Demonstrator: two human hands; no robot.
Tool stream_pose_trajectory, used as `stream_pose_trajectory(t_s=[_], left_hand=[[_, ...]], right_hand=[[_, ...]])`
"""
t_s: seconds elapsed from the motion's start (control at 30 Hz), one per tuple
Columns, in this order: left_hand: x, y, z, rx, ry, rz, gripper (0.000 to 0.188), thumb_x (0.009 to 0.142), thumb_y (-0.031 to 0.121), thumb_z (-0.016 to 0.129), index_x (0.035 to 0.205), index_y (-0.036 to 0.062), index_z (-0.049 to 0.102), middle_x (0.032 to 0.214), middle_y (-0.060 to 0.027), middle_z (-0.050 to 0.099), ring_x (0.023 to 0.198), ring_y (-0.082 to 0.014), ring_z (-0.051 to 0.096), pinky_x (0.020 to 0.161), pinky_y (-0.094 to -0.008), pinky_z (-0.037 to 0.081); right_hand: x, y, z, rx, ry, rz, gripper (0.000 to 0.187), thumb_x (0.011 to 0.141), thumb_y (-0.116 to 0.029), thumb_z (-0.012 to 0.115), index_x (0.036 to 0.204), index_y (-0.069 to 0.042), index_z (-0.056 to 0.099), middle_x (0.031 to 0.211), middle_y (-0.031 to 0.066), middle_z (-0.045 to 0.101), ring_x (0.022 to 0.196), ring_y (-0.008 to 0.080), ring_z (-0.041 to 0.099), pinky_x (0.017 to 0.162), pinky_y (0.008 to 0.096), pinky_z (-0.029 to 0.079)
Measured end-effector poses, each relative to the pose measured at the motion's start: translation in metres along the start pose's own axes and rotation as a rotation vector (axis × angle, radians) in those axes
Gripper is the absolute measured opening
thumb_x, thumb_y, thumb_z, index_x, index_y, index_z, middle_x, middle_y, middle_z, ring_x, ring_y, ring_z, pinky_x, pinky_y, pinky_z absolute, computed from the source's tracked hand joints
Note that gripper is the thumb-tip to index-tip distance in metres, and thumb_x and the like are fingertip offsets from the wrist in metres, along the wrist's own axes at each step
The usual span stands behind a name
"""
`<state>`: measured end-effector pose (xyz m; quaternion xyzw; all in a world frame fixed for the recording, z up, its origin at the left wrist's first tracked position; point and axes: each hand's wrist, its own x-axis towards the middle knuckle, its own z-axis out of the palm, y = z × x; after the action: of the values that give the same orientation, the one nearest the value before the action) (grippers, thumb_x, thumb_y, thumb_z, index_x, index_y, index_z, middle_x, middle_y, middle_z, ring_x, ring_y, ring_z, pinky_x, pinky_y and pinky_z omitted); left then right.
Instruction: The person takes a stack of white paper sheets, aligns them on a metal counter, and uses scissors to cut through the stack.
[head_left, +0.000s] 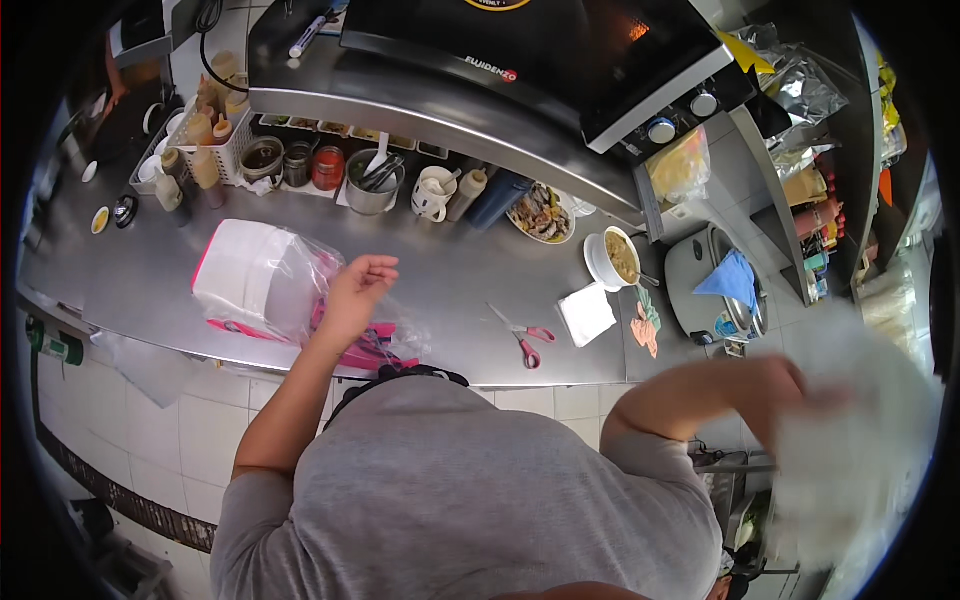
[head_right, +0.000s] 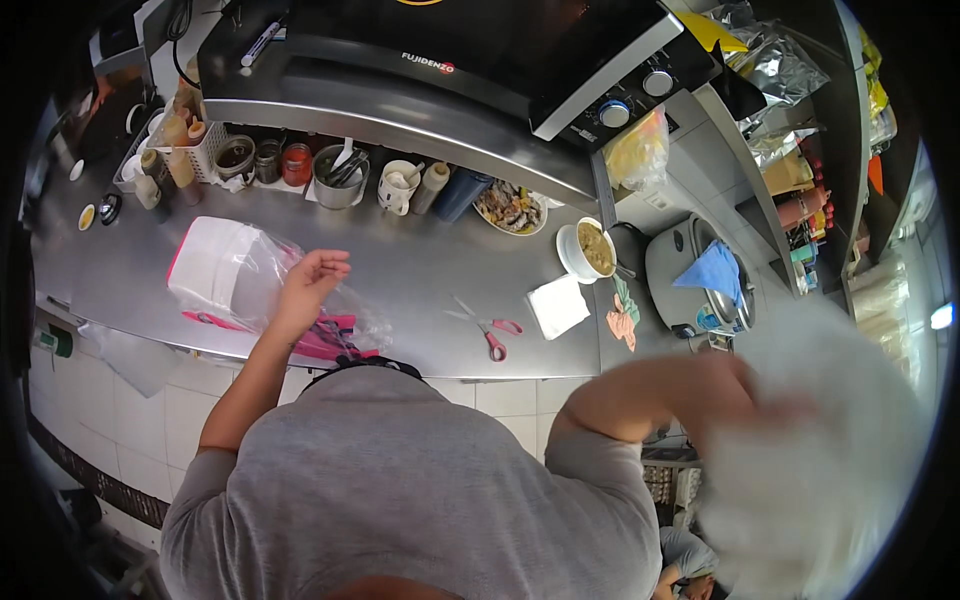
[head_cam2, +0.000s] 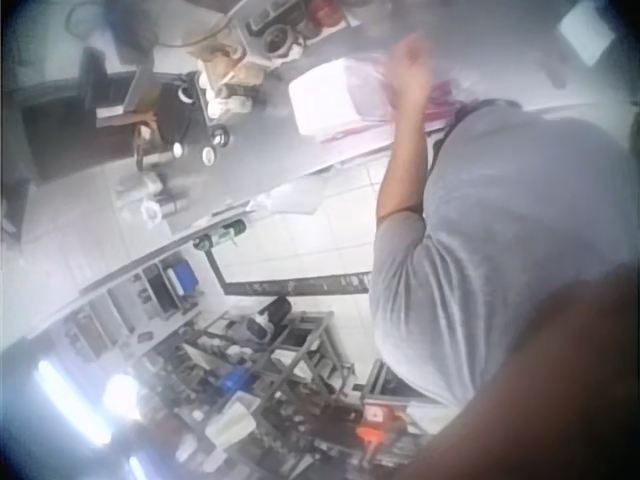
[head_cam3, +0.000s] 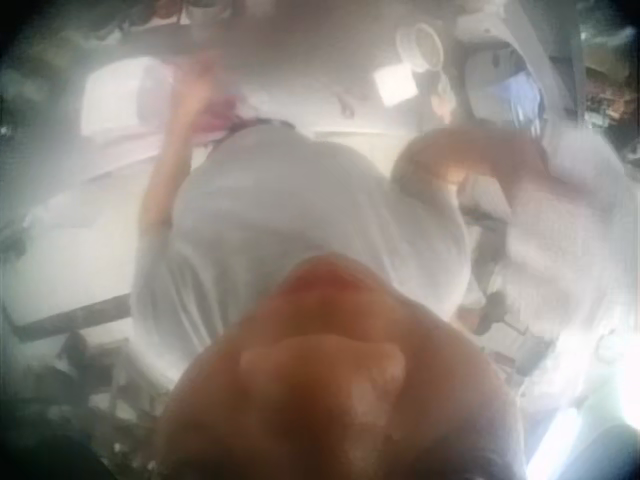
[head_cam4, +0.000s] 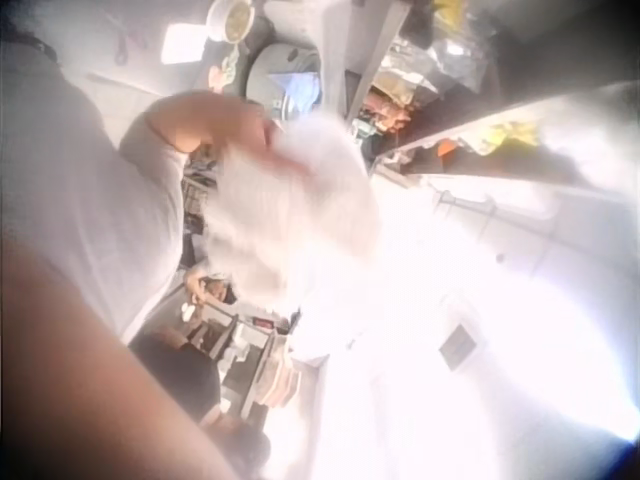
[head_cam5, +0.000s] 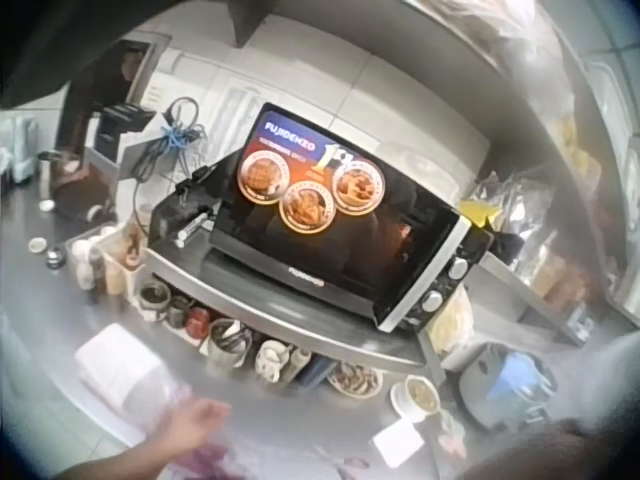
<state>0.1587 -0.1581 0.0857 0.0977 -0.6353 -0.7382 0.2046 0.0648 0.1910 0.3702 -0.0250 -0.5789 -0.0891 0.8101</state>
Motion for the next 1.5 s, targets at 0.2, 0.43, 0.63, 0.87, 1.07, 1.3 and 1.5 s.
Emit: stream_pose_trajectory(t_s=[0.2,0.43,0.63,0.87,1.07,1.3,1.5], left_hand=[[-0.006,0.038,-0.001,0.315,-0.005,0.238,0.034,0.087,0.011,0.056,0.119,0.0004,0.053,0.116,-0.0074,0.055,0.110,-0.0170,0.051,0.097,-0.0311,0.036],[0.050,0.043,0.029,-0.349,-0.457,-0.085,0.081,0.088,0.067,0.026,0.138,0.0038,0.035,0.143,-0.0119,0.035,0.132,-0.0222,0.033,0.108,-0.0352,0.026],[0.055,0.026,0.058,-0.716,-0.645,-0.757,0.116,0.066,0.090,0.022,0.141,0.0021,0.028,0.144,-0.0146,0.034,0.131,-0.0273,0.037,0.108,-0.0401,0.028],[0.007,-0.010,0.056,-1.355,-0.550,-0.588,0.101,0.074,0.078,0.045,0.143,0.0083,0.024,0.142,-0.0130,0.037,0.129,-0.0274,0.039,0.108,-0.0422,0.027],[0.031,-0.034,0.075,-0.068,-0.152,0.000,0.075,0.069,0.008,0.075,0.134,0.0075,0.038,0.120,-0.0090,0.054,0.110,-0.0242,0.053,0.093,-0.0319,0.043],[0.050,-0.124,0.076,-0.006,-0.079,0.077,0.077,0.057,0.002,0.077,0.128,0.0080,0.047,0.107,-0.0102,0.058,0.109,-0.0186,0.051,0.091,-0.0309,0.043],[0.046,-0.064,0.069,0.024,-0.210,-0.400,0.070,0.076,0.030,0.074,0.132,0.0043,0.041,0.127,-0.0140,0.047,0.114,-0.0224,0.049,0.098,-0.0341,0.040]], right_hand=[[-0.194,-0.132,-0.047,1.411,-1.819,-0.890,0.044,0.066,0.000,0.059,0.110,-0.002,0.061,0.109,0.0178,0.062,0.103,0.0318,0.058,0.089,0.0360,0.045],[-0.101,-0.164,-0.007,1.608,-2.496,0.091,0.058,0.059,-0.001,0.070,0.115,0.003,0.056,0.101,0.0150,0.065,0.096,0.0251,0.062,0.086,0.0346,0.049],[-0.130,-0.162,0.032,1.725,-2.936,0.883,0.061,0.062,0.004,0.067,0.121,0.008,0.050,0.113,0.0211,0.059,0.100,0.0300,0.061,0.090,0.0397,0.049],[-0.198,-0.133,0.017,1.715,-2.717,1.172,0.060,0.072,-0.005,0.068,0.126,0.007,0.044,0.120,0.0191,0.056,0.106,0.0297,0.058,0.093,0.0384,0.046],[-0.251,-0.118,-0.015,1.522,-2.414,1.028,0.061,0.067,-0.001,0.075,0.122,0.003,0.049,0.118,0.0111,0.058,0.109,0.0207,0.055,0.095,0.0312,0.043],[-0.331,-0.129,-0.042,1.445,-2.133,1.188,0.065,0.063,0.006,0.072,0.123,-0.003,0.048,0.114,0.0062,0.058,0.104,0.0179,0.056,0.090,0.0301,0.045],[-0.294,-0.128,-0.004,1.443,-2.217,0.927,0.056,0.066,0.005,0.069,0.119,0.001,0.050,0.106,0.0103,0.062,0.090,0.0219,0.062,0.084,0.0300,0.048]])
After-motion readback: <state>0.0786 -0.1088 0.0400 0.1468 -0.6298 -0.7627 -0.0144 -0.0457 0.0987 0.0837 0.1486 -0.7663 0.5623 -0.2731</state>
